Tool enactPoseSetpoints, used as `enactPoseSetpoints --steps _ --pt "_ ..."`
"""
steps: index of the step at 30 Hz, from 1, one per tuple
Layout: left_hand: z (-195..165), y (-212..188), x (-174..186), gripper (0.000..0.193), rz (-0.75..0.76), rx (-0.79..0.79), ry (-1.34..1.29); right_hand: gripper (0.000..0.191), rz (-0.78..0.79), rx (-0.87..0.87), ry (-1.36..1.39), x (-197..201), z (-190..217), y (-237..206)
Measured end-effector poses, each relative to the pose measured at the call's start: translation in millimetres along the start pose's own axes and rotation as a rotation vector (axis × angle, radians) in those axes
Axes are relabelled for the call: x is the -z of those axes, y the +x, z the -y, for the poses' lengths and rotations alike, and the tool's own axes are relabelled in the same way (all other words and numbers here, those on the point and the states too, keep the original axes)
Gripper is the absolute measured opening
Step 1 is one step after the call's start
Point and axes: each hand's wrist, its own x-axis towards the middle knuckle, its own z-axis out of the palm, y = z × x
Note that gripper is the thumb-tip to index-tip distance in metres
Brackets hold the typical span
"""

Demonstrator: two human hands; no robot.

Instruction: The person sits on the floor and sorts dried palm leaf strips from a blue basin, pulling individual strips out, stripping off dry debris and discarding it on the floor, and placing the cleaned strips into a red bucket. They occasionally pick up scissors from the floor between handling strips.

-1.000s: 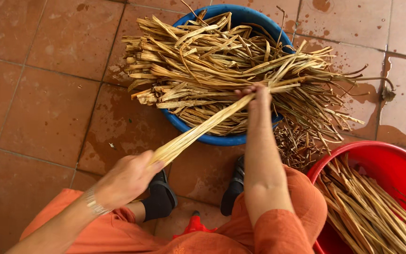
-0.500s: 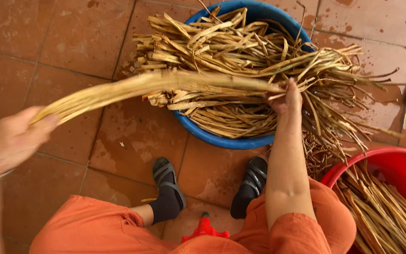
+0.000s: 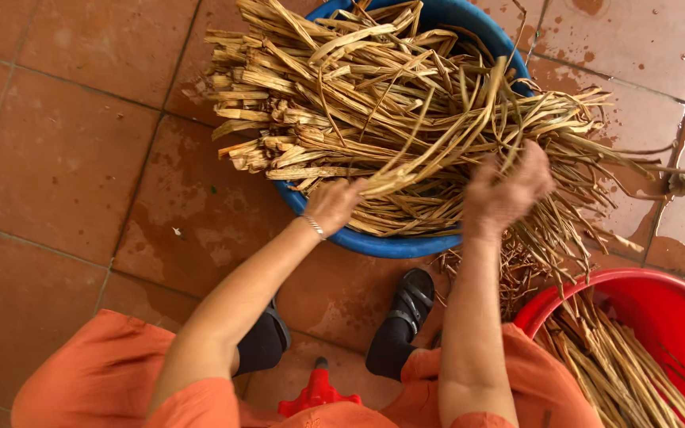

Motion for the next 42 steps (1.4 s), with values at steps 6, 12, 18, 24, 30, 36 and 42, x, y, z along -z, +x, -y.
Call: enactPoseSetpoints --steps 6,12,18,24,30,36,42 --pt "37 69 -80 0.063 0.348 0.081 0.266 0.08 0.873 0.24 -0.028 -69 53 -55" --pt "62 119 -112 0.066 0.572 0.199 0.147 0.08 1.06 0.137 -0.112 -132 46 -59" --pt "60 132 -125 0.063 0.598 0.171 0.153 0.069 1.142 0.1 -0.032 -156 43 -58" --pt "31 102 -106 0.053 0.472 0.134 0.287 0.059 1.108 0.057 0.201 -129 29 -41" --pt "7 58 -2 0.035 0.368 0.142 0.245 0.043 0.694 -0.585 0.55 -45 59 -50" --pt "-29 -20 96 0.038 0.08 0.02 0.15 0.044 1.114 -1.528 1.672 -5 153 -93" --pt "-24 -115 149 0.034 -0.136 -0.162 0.225 0.037 0.53 -1.602 2.069 -39 174 -58"
